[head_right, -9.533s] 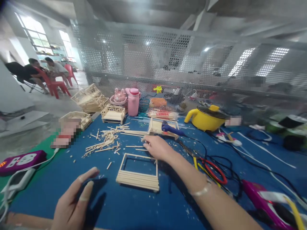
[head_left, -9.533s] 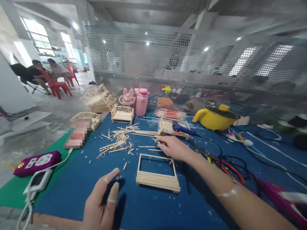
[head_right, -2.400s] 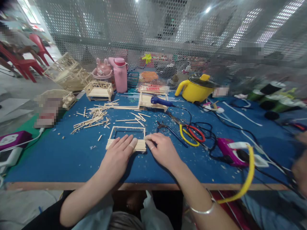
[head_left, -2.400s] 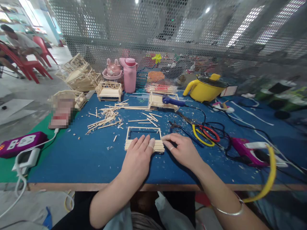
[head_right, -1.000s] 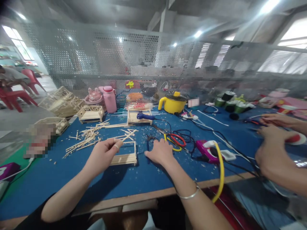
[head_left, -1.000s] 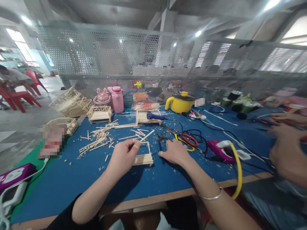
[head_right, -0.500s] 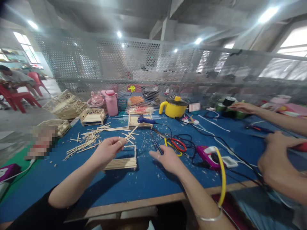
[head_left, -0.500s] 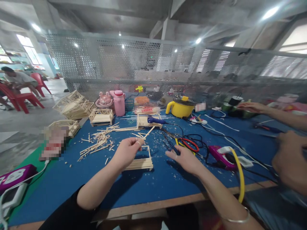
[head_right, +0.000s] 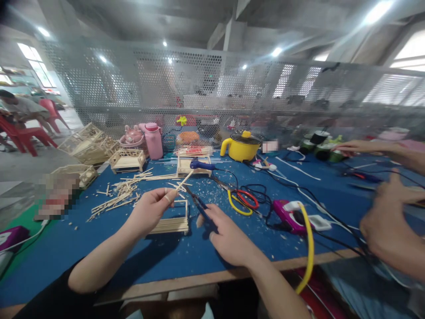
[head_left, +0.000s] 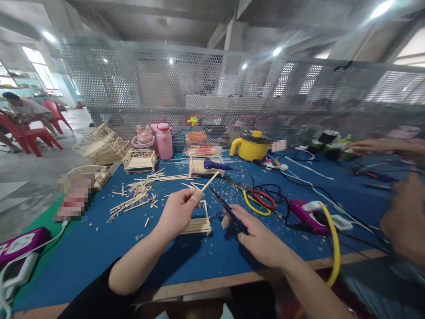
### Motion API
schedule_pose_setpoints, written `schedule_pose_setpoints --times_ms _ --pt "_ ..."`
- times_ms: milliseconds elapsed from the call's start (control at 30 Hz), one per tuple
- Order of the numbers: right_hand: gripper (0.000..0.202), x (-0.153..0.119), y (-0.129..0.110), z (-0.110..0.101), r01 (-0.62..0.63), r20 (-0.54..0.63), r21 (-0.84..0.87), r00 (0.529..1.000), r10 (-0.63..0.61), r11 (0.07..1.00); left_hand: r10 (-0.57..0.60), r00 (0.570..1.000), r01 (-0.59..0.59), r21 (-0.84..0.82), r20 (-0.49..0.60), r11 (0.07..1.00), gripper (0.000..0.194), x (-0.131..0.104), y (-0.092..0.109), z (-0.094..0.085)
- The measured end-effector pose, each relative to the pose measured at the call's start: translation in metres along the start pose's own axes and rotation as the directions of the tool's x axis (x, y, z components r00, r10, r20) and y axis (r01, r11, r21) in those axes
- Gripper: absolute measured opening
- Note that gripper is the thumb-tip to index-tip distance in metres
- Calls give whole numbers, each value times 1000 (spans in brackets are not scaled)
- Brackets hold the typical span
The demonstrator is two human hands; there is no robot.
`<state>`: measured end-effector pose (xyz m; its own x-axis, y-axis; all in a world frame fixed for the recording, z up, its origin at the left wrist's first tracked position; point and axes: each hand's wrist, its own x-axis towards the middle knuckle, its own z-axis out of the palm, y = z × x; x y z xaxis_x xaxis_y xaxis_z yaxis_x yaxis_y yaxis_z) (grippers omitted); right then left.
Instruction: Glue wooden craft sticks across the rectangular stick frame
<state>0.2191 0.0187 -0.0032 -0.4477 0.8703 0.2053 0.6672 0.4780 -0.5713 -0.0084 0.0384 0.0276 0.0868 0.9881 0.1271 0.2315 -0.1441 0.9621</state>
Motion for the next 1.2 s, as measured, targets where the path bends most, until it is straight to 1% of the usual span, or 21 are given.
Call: schedule_pose_setpoints --times_ms 167,367,467,567,767,833,900,967,1067,1133,1200 --pt "65 1 -9 -2 30 21 30 999 -30 999 26 999 -27 35 25 999 38 -3 1 0" --pt "53 0 -11 0 59 22 56 998 -60 997 24 1000 -25 60 12 998 37 -5 -2 -2" --pt "51 -1 -12 -1 42 18 64 999 -43 997 40 999 -40 63 8 997 36 -5 -3 -3" --pt "49 -1 -14 -2 20 29 66 999 -22 998 52 998 -53 68 23 996 35 -5 -4 -2" --pt "41 1 -17 -1 63 12 104 998 -64 993 69 996 -71 50 50 996 33 -6 -6 1" --pt "36 2 -19 -1 39 24 133 999 -42 990 66 996 -69 51 56 996 33 -6 -7 1" --pt "34 2 -20 -1 -14 37 152 999 8 988 66 996 -69 56 60 996 33 -6 -8 1" --pt "39 1 -22 -1 -56 24 171 998 53 984 67 996 -71 65 62 995 33 -6 -9 0" --pt "50 0 -21 1 -44 -3 252 999 46 967 78 995 -83 79 64 993 34 -7 -10 0" --pt "57 0 -21 2 -48 8 311 999 48 949 93 993 -98 88 66 991 34 -7 -9 0" --pt "59 1 -20 3 -94 39 310 996 86 946 113 991 -119 103 69 988 34 -8 -9 0"
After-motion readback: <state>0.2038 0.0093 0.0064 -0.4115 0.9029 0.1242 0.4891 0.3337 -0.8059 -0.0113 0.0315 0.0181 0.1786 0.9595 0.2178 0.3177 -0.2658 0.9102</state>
